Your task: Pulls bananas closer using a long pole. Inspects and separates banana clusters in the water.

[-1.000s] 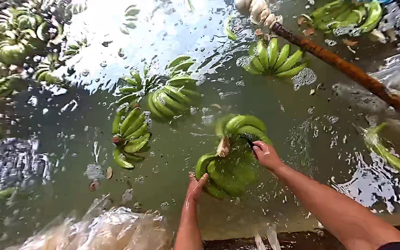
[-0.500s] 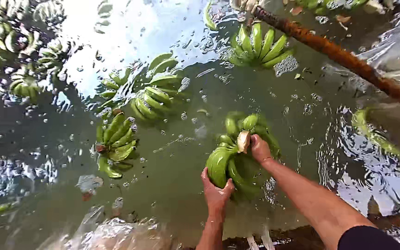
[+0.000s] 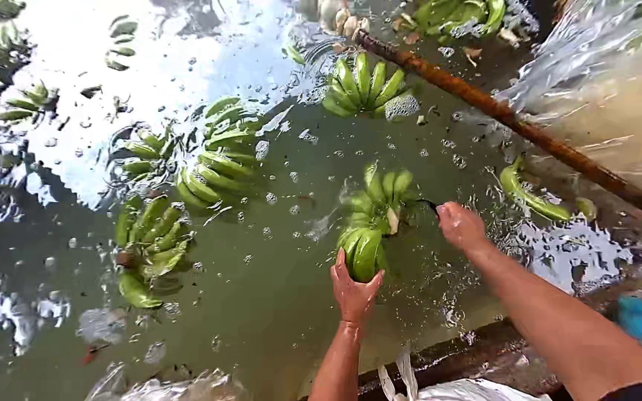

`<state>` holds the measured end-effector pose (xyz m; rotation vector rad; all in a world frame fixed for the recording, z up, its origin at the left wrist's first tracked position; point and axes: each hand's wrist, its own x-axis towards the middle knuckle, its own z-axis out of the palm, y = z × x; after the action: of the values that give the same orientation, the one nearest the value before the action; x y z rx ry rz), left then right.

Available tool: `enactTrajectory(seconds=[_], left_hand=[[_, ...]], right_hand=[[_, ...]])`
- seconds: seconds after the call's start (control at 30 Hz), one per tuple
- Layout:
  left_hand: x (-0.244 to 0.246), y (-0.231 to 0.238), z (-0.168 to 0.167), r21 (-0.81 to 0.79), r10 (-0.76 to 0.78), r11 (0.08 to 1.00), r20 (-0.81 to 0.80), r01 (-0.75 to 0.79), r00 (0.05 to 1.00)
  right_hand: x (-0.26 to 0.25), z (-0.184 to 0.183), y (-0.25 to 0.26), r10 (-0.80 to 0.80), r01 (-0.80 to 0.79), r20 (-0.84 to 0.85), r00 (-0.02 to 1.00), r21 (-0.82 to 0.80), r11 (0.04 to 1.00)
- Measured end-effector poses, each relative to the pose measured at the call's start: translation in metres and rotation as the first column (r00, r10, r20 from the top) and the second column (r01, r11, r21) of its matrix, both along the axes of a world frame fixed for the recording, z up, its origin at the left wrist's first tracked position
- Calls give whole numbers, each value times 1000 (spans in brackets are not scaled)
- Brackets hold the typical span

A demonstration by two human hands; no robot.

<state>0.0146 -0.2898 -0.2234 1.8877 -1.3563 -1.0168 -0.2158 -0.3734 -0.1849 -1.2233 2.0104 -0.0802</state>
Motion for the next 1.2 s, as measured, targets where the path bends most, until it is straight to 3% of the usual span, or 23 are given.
enactTrajectory(seconds=[0.17,0.33,0.47,0.57,0.63,0.7,0.8,0.87,0.93,1.03,1.13,1.2], left_hand=[[-7,-3,21,-36,75,996,-64,-77,995],[-28,-4,32,-55,122,991,13,-122,992],[-30,7,15,-213,48,977,99,-26,994],[-40,0,3,-138,29,990,102,-15,994],[-44,-10,-2,-85,9,996,76,-3,997],[-46,-5,-9,-89,-35,995,69,41,997],[-54,-5,-23,-155,-75,984,87,88,993],[-59,-6,-33,-123,-109,985,120,123,987],[-57,-10,-40,-71,-165,982,140,176,976],[-45,-9,-42,0,-190,982,76,190,979],[-42,-9,-45,-102,-116,989,-49,110,992],[-37,-12,-38,-92,-79,993,-100,69,992]], right_hand=[[43,-33,-6,60,-60,-44,997,-12,998],[55,-28,1,-69,66,90,994,36,997],[51,-21,12,-137,133,118,983,40,990],[46,-19,9,-97,85,108,989,112,990],[47,-16,19,-165,136,191,968,156,978],[47,-19,37,-378,318,295,878,231,919],[42,-18,31,-686,567,404,605,385,728],[40,-17,34,-760,615,447,472,450,647],[37,-5,44,-752,584,516,410,485,651],[24,16,51,-691,589,559,458,391,707],[-3,1,30,-639,656,492,590,169,736],[-6,-12,18,-612,637,513,602,154,755]])
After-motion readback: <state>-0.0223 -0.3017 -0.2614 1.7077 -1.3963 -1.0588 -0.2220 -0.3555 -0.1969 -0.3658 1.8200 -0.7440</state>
